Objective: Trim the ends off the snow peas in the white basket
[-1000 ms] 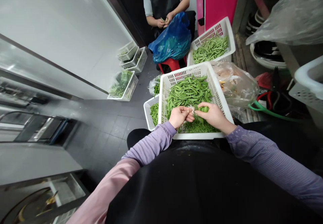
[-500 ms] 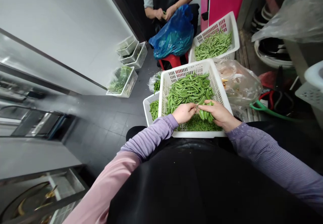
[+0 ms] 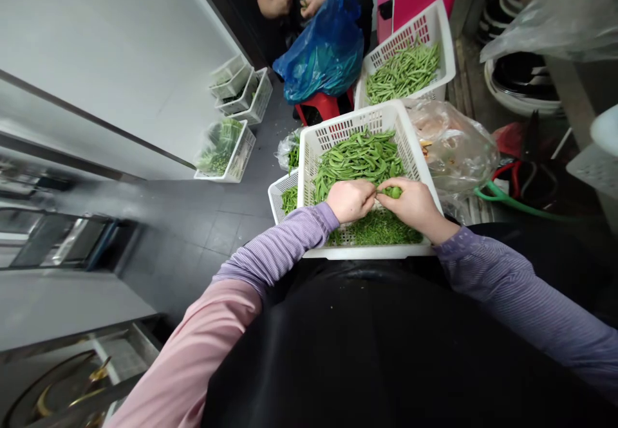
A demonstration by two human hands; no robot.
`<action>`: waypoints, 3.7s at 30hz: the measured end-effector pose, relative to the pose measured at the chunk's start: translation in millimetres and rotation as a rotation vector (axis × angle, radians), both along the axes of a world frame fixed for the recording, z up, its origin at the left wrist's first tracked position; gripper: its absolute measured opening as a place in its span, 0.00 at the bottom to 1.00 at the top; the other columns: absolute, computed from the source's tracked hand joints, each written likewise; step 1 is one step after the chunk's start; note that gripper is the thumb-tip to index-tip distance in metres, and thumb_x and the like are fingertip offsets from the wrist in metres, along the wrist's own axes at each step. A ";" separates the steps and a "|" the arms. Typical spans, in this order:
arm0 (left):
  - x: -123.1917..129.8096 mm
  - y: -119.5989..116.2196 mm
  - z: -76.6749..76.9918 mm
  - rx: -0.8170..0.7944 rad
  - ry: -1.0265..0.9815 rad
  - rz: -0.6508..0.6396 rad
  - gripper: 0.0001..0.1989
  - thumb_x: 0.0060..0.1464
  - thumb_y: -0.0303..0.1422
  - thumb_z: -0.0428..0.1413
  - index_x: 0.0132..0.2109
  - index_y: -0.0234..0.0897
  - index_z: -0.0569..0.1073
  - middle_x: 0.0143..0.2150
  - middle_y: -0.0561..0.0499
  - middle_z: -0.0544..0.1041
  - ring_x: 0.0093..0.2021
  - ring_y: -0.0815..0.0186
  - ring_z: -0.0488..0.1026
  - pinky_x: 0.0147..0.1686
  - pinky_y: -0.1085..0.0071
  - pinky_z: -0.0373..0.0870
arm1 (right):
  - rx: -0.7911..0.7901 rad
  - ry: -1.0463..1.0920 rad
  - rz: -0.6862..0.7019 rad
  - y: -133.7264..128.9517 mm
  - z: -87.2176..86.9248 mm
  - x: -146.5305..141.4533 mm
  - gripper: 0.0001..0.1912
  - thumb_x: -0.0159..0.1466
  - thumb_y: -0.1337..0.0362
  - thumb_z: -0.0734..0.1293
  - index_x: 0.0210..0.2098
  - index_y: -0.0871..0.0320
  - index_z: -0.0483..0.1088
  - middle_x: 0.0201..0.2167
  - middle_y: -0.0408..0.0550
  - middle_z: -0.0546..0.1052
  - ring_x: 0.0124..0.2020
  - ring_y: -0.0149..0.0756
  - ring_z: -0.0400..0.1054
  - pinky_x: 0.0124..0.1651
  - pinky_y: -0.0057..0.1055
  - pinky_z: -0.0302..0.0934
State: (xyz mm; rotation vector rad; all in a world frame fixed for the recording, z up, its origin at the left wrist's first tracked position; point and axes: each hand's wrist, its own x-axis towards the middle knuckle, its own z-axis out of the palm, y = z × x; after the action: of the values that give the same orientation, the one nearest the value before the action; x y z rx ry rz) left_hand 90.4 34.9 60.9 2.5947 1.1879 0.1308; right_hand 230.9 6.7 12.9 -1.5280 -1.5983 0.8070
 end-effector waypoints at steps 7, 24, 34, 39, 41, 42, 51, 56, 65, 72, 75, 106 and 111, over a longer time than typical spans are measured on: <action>-27.2 -0.3 -86.2 -0.236 0.174 0.275 0.14 0.52 0.27 0.50 0.46 0.34 0.71 0.45 0.43 0.69 0.41 0.64 0.68 0.42 0.70 0.64 | -0.317 0.847 -0.235 18.3 3.7 27.4 0.13 0.44 0.54 0.67 0.25 0.56 0.66 0.22 0.44 0.71 0.25 0.36 0.66 0.27 0.32 0.59; -47.0 31.7 -127.0 -0.159 0.473 -0.046 0.11 0.55 0.25 0.46 0.38 0.28 0.72 0.41 0.40 0.70 0.43 0.62 0.66 0.42 0.65 0.59 | -0.482 0.890 -0.001 23.2 4.2 27.8 0.13 0.43 0.56 0.67 0.26 0.55 0.64 0.23 0.44 0.70 0.23 0.34 0.65 0.26 0.31 0.58; -15.1 5.9 -43.7 -0.896 -0.854 0.744 0.05 0.49 0.27 0.54 0.34 0.30 0.68 0.18 0.59 0.64 0.15 0.78 0.60 0.17 0.79 0.60 | -0.432 0.521 -0.025 8.2 -17.0 1.8 0.18 0.38 0.56 0.72 0.26 0.59 0.70 0.24 0.43 0.72 0.29 0.35 0.65 0.37 0.32 0.56; -2.5 -15.4 -28.4 -0.879 -0.983 0.767 0.07 0.47 0.29 0.56 0.34 0.31 0.66 0.17 0.60 0.64 0.15 0.78 0.61 0.17 0.80 0.62 | -0.432 0.633 0.025 -0.4 -16.9 -6.6 0.17 0.40 0.56 0.71 0.26 0.59 0.69 0.27 0.43 0.74 0.33 0.36 0.66 0.40 0.33 0.55; -3.3 -22.0 -27.3 -0.808 -0.867 0.724 0.06 0.51 0.31 0.53 0.34 0.32 0.66 0.18 0.60 0.64 0.15 0.77 0.62 0.18 0.79 0.62 | -0.481 0.709 0.013 -1.7 -12.2 -4.6 0.17 0.39 0.56 0.72 0.25 0.58 0.68 0.26 0.43 0.74 0.31 0.36 0.67 0.37 0.33 0.57; -4.9 -25.3 -26.8 -0.749 -0.771 0.673 0.06 0.53 0.32 0.50 0.34 0.33 0.66 0.19 0.59 0.64 0.15 0.77 0.62 0.19 0.78 0.62 | -0.525 0.744 0.007 -2.1 -9.6 -3.1 0.18 0.39 0.55 0.72 0.26 0.58 0.68 0.25 0.43 0.74 0.30 0.36 0.67 0.35 0.32 0.57; -17.4 -33.2 -15.7 -0.118 0.050 0.025 0.09 0.55 0.29 0.43 0.35 0.34 0.68 0.34 0.44 0.72 0.36 0.65 0.69 0.38 0.71 0.64 | -0.723 0.807 0.075 -4.0 -0.3 3.3 0.14 0.41 0.57 0.72 0.24 0.57 0.68 0.21 0.42 0.74 0.25 0.36 0.68 0.29 0.32 0.59; -21.9 -32.5 -1.2 -0.118 0.193 -0.267 0.09 0.51 0.28 0.44 0.30 0.34 0.69 0.30 0.46 0.73 0.32 0.66 0.70 0.33 0.73 0.63 | -0.769 0.887 0.316 -8.4 2.2 2.3 0.13 0.38 0.62 0.72 0.22 0.58 0.67 0.18 0.42 0.72 0.21 0.33 0.65 0.28 0.31 0.60; -60.6 6.9 -1.9 0.062 0.079 0.222 0.10 0.51 0.27 0.44 0.32 0.33 0.70 0.29 0.49 0.73 0.29 0.69 0.69 0.33 0.73 0.66 | -0.897 0.884 0.351 -11.5 7.7 -0.2 0.14 0.36 0.67 0.73 0.23 0.59 0.68 0.17 0.40 0.71 0.19 0.30 0.65 0.26 0.29 0.59; -48.8 -11.8 7.2 0.140 0.131 -0.053 0.25 0.52 0.25 0.43 0.58 0.35 0.56 0.53 0.42 0.64 0.45 0.66 0.68 0.36 0.73 0.69 | -0.941 0.929 0.451 -9.9 8.3 -0.1 0.13 0.38 0.65 0.73 0.23 0.60 0.69 0.18 0.41 0.71 0.19 0.29 0.64 0.25 0.27 0.58; -38.7 -17.8 14.9 0.158 0.312 -0.182 0.18 0.56 0.29 0.42 0.52 0.33 0.64 0.48 0.42 0.68 0.44 0.63 0.69 0.36 0.71 0.69 | -0.909 0.870 0.500 -7.9 5.8 2.4 0.13 0.39 0.61 0.72 0.23 0.60 0.69 0.18 0.42 0.72 0.20 0.30 0.64 0.27 0.28 0.58; -45.9 -23.6 -98.9 -0.441 0.231 0.064 0.13 0.41 0.25 0.56 0.39 0.33 0.74 0.39 0.46 0.71 0.39 0.65 0.69 0.41 0.72 0.65 | -0.171 1.091 -0.280 22.8 3.6 37.3 0.10 0.43 0.62 0.69 0.22 0.55 0.62 0.21 0.39 0.69 0.23 0.31 0.65 0.29 0.30 0.63; -47.5 -0.3 -130.3 -0.270 0.530 0.019 0.15 0.52 0.22 0.45 0.44 0.27 0.71 0.44 0.36 0.69 0.46 0.59 0.67 0.44 0.65 0.64 | -0.333 0.943 -0.072 21.2 6.1 34.2 0.14 0.46 0.61 0.67 0.33 0.55 0.68 0.23 0.40 0.69 0.23 0.31 0.65 0.27 0.30 0.61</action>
State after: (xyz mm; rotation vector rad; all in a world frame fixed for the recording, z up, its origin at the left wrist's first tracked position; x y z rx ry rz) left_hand 42.9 34.6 -69.3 2.4414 1.2804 -0.7049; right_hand 265.1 27.9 19.0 -1.1089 -0.7267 1.5130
